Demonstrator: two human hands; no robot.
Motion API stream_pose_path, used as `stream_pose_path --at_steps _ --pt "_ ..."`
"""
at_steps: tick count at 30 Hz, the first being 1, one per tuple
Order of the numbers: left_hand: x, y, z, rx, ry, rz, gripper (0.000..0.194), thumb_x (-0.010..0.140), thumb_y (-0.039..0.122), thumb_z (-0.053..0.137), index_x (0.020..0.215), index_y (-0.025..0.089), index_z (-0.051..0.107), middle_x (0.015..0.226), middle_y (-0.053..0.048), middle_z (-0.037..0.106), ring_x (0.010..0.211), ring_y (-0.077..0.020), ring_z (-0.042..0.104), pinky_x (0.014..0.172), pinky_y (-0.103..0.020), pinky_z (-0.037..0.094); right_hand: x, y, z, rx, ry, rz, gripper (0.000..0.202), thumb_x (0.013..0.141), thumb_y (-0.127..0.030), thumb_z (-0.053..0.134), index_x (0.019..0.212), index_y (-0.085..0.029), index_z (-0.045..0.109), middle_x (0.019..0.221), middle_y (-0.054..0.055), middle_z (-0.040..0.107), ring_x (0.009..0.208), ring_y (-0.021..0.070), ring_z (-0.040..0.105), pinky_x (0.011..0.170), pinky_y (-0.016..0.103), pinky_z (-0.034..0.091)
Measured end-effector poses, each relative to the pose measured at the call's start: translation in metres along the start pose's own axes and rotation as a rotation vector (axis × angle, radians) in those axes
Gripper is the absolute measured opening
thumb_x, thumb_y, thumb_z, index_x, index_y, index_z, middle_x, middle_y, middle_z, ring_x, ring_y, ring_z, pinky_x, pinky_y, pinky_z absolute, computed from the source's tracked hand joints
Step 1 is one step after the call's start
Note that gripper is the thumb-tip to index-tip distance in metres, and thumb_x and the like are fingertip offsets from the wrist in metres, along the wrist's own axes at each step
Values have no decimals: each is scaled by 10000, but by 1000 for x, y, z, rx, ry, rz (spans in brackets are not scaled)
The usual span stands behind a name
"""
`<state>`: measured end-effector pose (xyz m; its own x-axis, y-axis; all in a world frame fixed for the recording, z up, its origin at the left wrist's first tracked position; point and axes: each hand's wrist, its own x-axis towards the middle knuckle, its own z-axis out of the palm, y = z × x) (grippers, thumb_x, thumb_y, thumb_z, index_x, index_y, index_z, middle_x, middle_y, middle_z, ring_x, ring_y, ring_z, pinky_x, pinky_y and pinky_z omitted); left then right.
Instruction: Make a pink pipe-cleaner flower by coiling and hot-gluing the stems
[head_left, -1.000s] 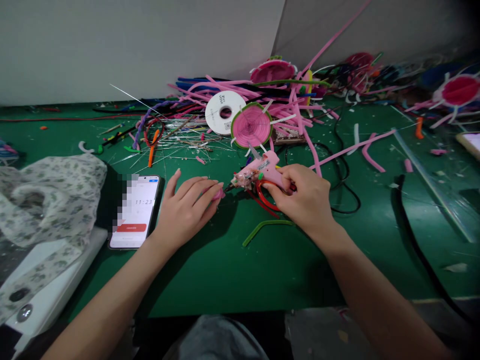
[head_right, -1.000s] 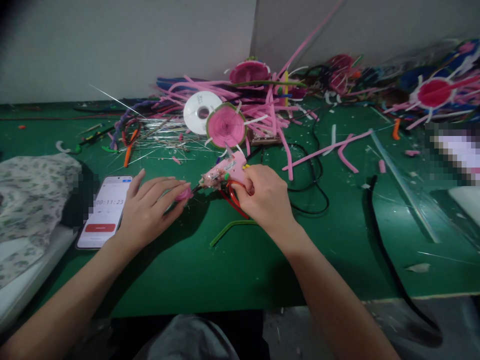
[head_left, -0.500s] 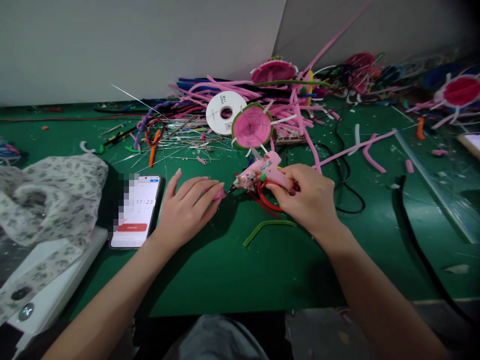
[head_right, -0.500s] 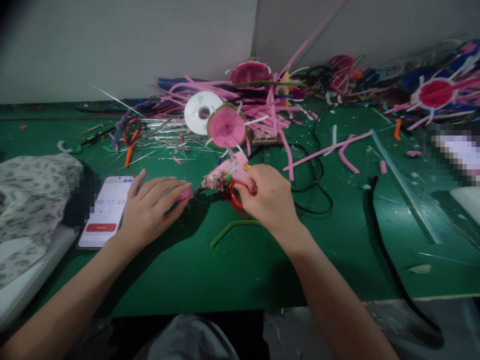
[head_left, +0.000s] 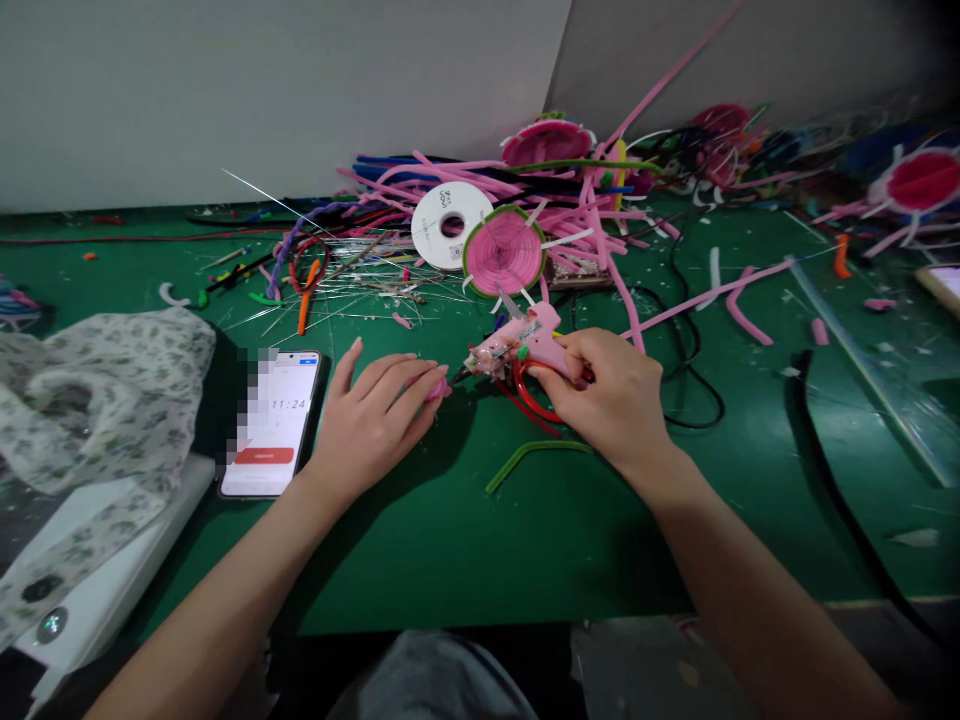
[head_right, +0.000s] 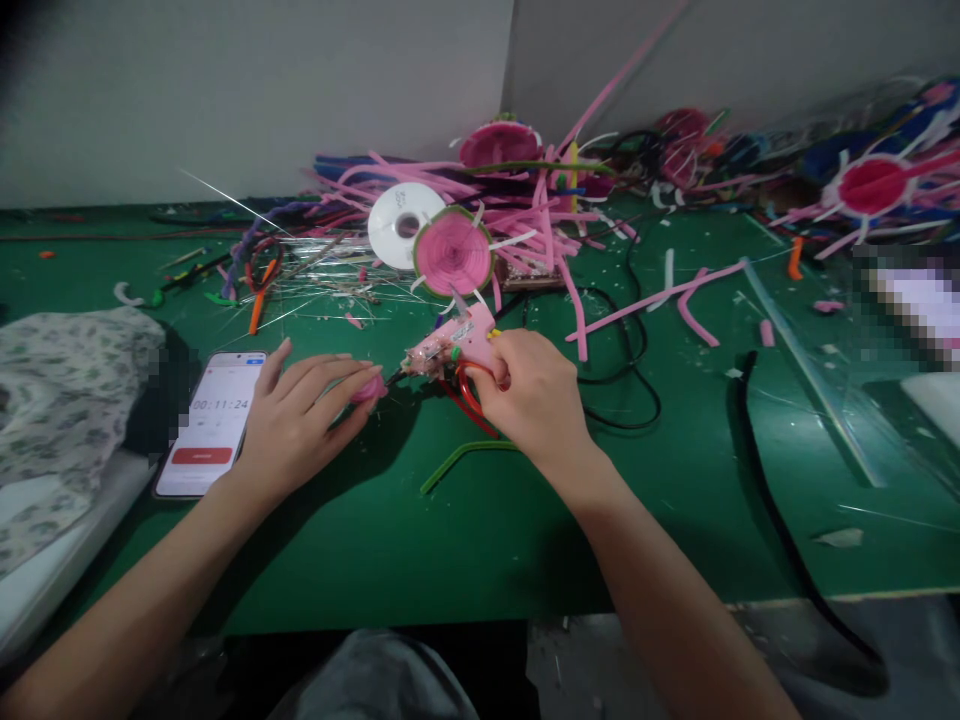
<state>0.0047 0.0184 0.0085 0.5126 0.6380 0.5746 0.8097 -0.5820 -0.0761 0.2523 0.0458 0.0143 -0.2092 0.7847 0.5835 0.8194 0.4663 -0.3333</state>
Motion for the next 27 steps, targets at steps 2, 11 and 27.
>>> stream_pose_path --at_steps 2,11,27 --pt "0 0 0 0 4 1 257 868 215 597 1125 207 590 1053 -21 709 1006 -192 639 1088 -469 317 0 -1 0 0 -3 10 416 728 -189 649 615 -241 252 571 -32 419 637 174 564 550 280 376" --pt "-1 -2 0 -8 -11 3 259 876 213 590 1135 210 590 1060 -22 706 1016 -193 636 1085 -470 319 1 2 -5 39 -24 -1 396 733 -196 652 614 -238 276 575 -28 436 644 175 575 538 271 365" --pt "-1 0 -2 -5 -11 -38 230 863 244 617 1093 248 612 1104 -17 689 1060 -208 619 1105 -509 281 1 4 -2 25 -37 10 402 733 -225 645 617 -242 260 572 -35 376 622 163 532 554 280 364"
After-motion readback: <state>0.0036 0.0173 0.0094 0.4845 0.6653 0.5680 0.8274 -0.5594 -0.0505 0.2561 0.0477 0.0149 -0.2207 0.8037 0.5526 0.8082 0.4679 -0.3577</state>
